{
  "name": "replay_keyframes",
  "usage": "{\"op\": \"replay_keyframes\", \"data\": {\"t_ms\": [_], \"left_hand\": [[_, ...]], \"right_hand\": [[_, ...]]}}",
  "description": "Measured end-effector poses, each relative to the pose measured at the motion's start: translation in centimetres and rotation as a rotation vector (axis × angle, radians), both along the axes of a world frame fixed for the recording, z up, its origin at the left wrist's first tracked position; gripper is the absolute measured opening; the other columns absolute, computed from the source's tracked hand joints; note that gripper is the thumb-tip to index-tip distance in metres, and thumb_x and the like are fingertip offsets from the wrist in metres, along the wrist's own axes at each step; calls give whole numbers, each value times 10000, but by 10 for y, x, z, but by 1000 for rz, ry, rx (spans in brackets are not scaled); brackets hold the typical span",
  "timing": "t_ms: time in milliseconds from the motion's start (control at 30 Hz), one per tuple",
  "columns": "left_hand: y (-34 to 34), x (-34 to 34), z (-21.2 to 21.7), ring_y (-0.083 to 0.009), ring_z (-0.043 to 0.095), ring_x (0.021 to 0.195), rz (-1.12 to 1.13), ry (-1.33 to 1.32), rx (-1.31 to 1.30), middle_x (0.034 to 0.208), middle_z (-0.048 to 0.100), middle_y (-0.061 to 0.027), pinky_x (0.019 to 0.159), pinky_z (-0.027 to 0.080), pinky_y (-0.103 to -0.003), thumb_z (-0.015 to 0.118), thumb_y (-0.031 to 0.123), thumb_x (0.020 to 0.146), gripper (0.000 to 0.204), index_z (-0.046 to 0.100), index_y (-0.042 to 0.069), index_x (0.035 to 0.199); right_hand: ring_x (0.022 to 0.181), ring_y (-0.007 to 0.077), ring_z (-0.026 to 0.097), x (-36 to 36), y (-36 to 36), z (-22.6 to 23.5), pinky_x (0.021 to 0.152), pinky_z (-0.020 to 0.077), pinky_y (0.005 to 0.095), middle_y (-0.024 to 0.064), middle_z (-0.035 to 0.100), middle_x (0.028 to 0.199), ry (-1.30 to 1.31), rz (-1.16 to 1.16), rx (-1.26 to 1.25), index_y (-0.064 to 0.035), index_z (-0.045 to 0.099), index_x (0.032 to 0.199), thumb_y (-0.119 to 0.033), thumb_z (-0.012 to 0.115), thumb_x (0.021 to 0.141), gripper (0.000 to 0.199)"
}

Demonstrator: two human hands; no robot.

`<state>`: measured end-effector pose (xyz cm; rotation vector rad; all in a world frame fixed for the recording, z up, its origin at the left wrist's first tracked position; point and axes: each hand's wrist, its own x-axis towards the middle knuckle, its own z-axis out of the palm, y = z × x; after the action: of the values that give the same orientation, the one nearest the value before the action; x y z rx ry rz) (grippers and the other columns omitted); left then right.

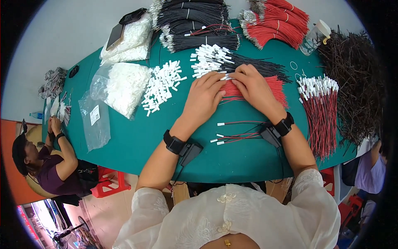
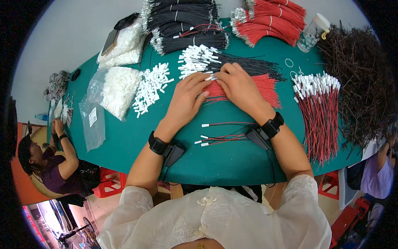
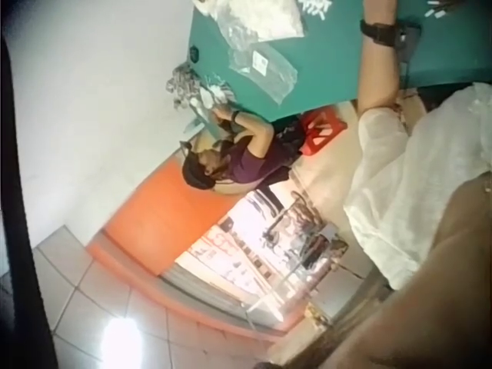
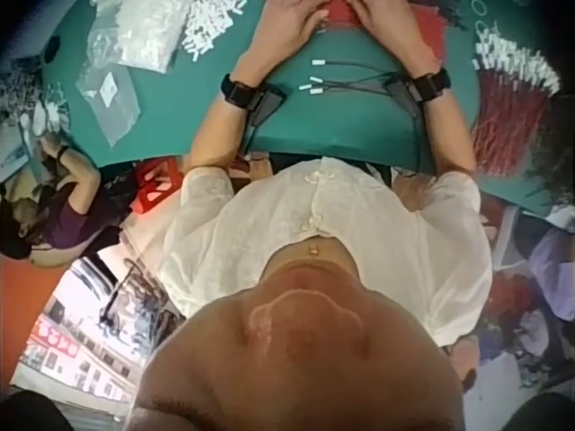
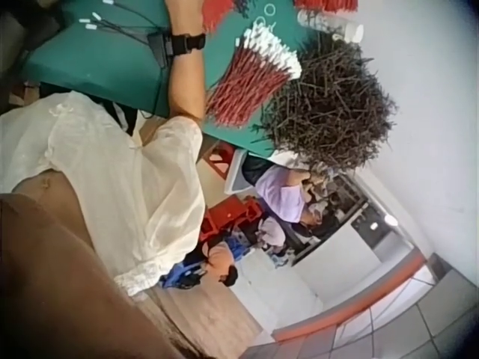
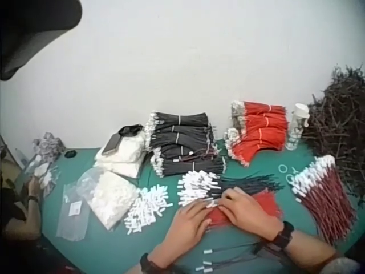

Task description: The person picks up a red wire and a white plastic connector, fits the connector onto the end of the wire by hand, and places the completed assembly onto a pile. This process is repeated several times.

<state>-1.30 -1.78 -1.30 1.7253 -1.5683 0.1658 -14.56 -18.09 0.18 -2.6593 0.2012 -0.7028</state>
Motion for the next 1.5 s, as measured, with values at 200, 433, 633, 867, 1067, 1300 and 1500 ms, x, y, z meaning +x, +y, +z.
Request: {"op": "replay_keyframes", "data": {"t_ms": [200, 433, 633, 867, 1067, 1300, 1500], "left_hand": [[3, 9, -7, -302, 591, 1170, -1, 121, -35, 1210, 664, -117, 992, 457, -407, 691, 59, 868, 180, 716, 51, 1045], [9, 12, -1, -283, 608, 1047, 128, 531, 76, 1082, 684, -102, 892, 489, -381, 743, 64, 823, 153, 733, 24, 970], [5, 11, -6, -284, 582, 939, 174, 115, 23, 966, 657, -83, 831, 484, -384, 762, 58, 802, 155, 732, 32, 952], [7, 13, -5, -289, 581, 882, 148, 144, -1, 914, 647, -83, 783, 490, -387, 759, 59, 805, 124, 733, 43, 925], [12, 11, -3, -142, 652, 808, 141, 708, -20, 931, 726, -66, 736, 514, -259, 700, 75, 922, 125, 720, -7, 1014], [19, 15, 1, -113, 692, 853, 19, 1181, -40, 957, 748, -81, 768, 537, -232, 654, 101, 973, 202, 709, -42, 1104], [22, 15, 2, -102, 679, 832, -26, 1328, -24, 945, 743, -84, 758, 532, -227, 655, 107, 973, 209, 715, -26, 1121]], "right_hand": [[913, 301, 585, -1, 0, -2, 818, 497, 393, 113, 627, 973, -52, 102, 104, -4, 699, 1004, -105, 740, 832, 204], [901, 280, 584, 0, 4, -6, 797, 499, 379, 92, 630, 957, -69, 164, 99, -11, 712, 986, -109, 794, 775, 247], [902, 270, 584, 0, 5, -9, 783, 500, 375, 86, 629, 951, -75, 155, 90, -29, 722, 993, -100, 802, 762, 254], [876, 257, 595, 0, 7, -8, 760, 507, 368, 82, 634, 922, -99, 184, 114, -37, 737, 944, -71, 786, 766, 187], [867, 248, 623, 2, 5, -12, 753, 514, 355, 76, 671, 924, -174, 235, 51, -29, 738, 928, -32, 770, 768, 163], [797, 240, 656, 2, 9, -10, 676, 517, 324, 93, 713, 903, -287, 188, 166, -16, 737, 953, 7, 743, 808, 148], [732, 224, 646, -4, 20, 0, 629, 505, 306, 92, 708, 861, -228, 98, 306, -13, 737, 956, 15, 745, 815, 144]]}}
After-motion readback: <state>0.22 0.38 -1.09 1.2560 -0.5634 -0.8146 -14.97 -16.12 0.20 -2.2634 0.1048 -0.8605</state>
